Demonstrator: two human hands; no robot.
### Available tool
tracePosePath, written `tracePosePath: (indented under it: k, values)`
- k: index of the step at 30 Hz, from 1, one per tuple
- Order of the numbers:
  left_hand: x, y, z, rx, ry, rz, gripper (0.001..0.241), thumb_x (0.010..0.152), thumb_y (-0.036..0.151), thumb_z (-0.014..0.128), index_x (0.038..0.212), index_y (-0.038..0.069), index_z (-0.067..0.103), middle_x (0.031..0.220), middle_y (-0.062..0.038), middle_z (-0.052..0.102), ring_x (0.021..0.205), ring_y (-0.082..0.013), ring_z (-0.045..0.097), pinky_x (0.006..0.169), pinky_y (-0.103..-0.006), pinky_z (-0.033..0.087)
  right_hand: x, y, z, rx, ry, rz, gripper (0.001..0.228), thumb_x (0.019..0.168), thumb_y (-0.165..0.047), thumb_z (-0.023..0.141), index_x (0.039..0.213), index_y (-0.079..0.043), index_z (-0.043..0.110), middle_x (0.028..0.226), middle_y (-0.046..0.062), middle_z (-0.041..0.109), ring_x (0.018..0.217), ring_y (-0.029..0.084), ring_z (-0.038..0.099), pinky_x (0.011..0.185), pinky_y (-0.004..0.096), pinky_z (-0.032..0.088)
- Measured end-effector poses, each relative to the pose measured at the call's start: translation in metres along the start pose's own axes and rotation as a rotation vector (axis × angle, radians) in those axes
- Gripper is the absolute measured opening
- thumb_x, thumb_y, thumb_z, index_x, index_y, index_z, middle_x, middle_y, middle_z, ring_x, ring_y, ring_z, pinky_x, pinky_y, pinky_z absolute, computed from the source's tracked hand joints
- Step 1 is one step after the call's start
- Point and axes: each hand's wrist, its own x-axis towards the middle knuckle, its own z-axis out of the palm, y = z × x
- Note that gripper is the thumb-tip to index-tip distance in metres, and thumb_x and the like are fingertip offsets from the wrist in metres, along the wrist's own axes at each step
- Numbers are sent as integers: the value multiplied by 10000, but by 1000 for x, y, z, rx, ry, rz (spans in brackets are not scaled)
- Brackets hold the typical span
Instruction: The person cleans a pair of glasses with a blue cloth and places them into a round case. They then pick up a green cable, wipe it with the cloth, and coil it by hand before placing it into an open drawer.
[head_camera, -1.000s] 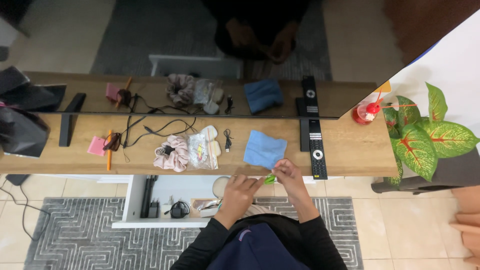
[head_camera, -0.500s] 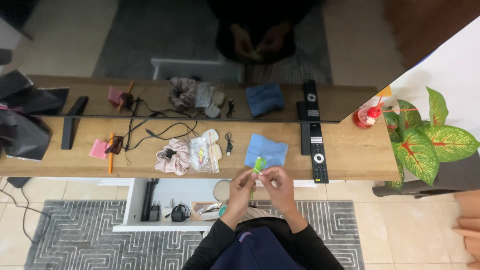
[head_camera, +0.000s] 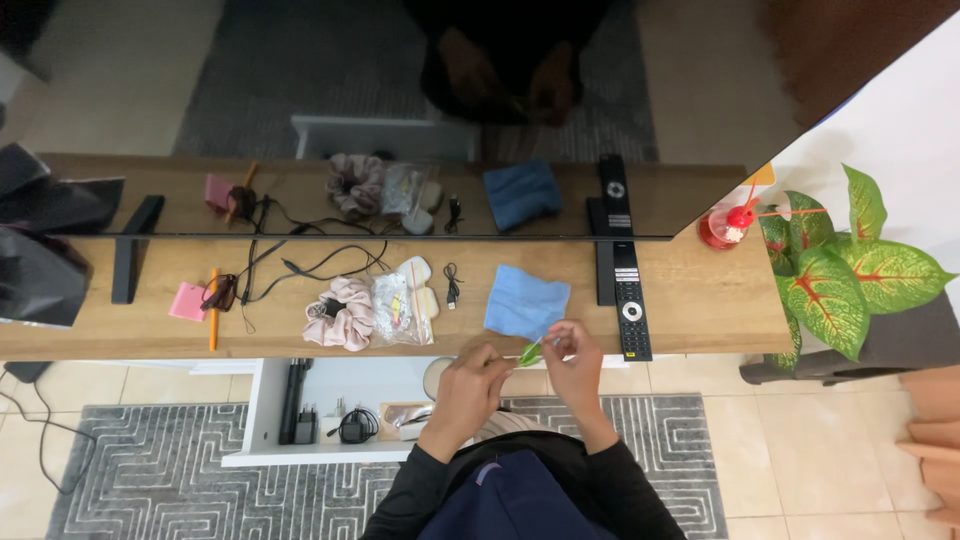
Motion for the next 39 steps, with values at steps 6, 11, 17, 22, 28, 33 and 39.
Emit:
tracePosePath:
  k: [6, 11, 17, 22, 28, 33, 39]
  values:
    - [-12, -21, 8, -370, 150, -51, 146, 875, 58, 714, 1020, 55, 734, 936, -86, 676, 823, -257, 681, 693, -350, 530, 4, 64, -1, 696, -287, 647, 133, 847, 67, 670, 932, -35, 655, 800, 0, 667, 647, 82, 492, 575, 237, 366]
    - [-17, -66, 20, -564, 282, -326, 144, 955, 102, 697, 1082, 38, 716, 907, -59, 682, 783, -144, 625, 681, -267, 482, 7, 59, -2, 612, -340, 595, 97, 871, 23, 721, 941, -32, 681, 787, 5, 661, 651, 87, 504, 585, 240, 382]
    - [-19, -97, 38, -1267, 301, -796, 247, 1025, 171, 616, 1211, 7, 628, 952, -53, 661, 725, -131, 599, 635, -267, 506, 42, 88, -10, 59, -122, 133, 92, 877, -59, 750, 968, -50, 751, 895, 58, 762, 806, 154, 726, 738, 291, 564]
    - [-12, -96, 57, -1336, 236, -825, 276, 1008, 159, 590, 1238, 13, 631, 1076, -91, 706, 789, -136, 646, 683, -291, 559, 55, 127, -19, -310, -78, -66, 124, 865, 1, 707, 983, -17, 743, 935, 163, 710, 785, 314, 696, 691, 365, 547]
    - [-3, -104, 74, -1225, 208, -791, 284, 983, 113, 611, 1254, 33, 630, 1124, -111, 744, 901, -160, 707, 703, -308, 571, 56, 109, -17, -412, -67, -288, 183, 802, 48, 691, 964, -22, 738, 1158, 203, 656, 1021, 395, 635, 852, 443, 529]
    - [-3, -97, 82, -1144, 165, -719, 292, 987, 111, 634, 1260, 10, 616, 1139, -113, 752, 953, -190, 751, 760, -294, 587, 52, 63, -13, -335, -25, -324, 252, 775, 56, 686, 1013, -14, 734, 1174, 183, 638, 1069, 383, 609, 862, 428, 526]
    - [-7, -87, 73, -1060, 106, -676, 290, 1009, 141, 599, 1265, 4, 597, 1161, -126, 754, 962, -217, 762, 763, -302, 599, 58, 64, -6, -151, -105, -95, 136, 923, -9, 658, 1029, -40, 738, 1026, 114, 720, 865, 278, 713, 724, 338, 585]
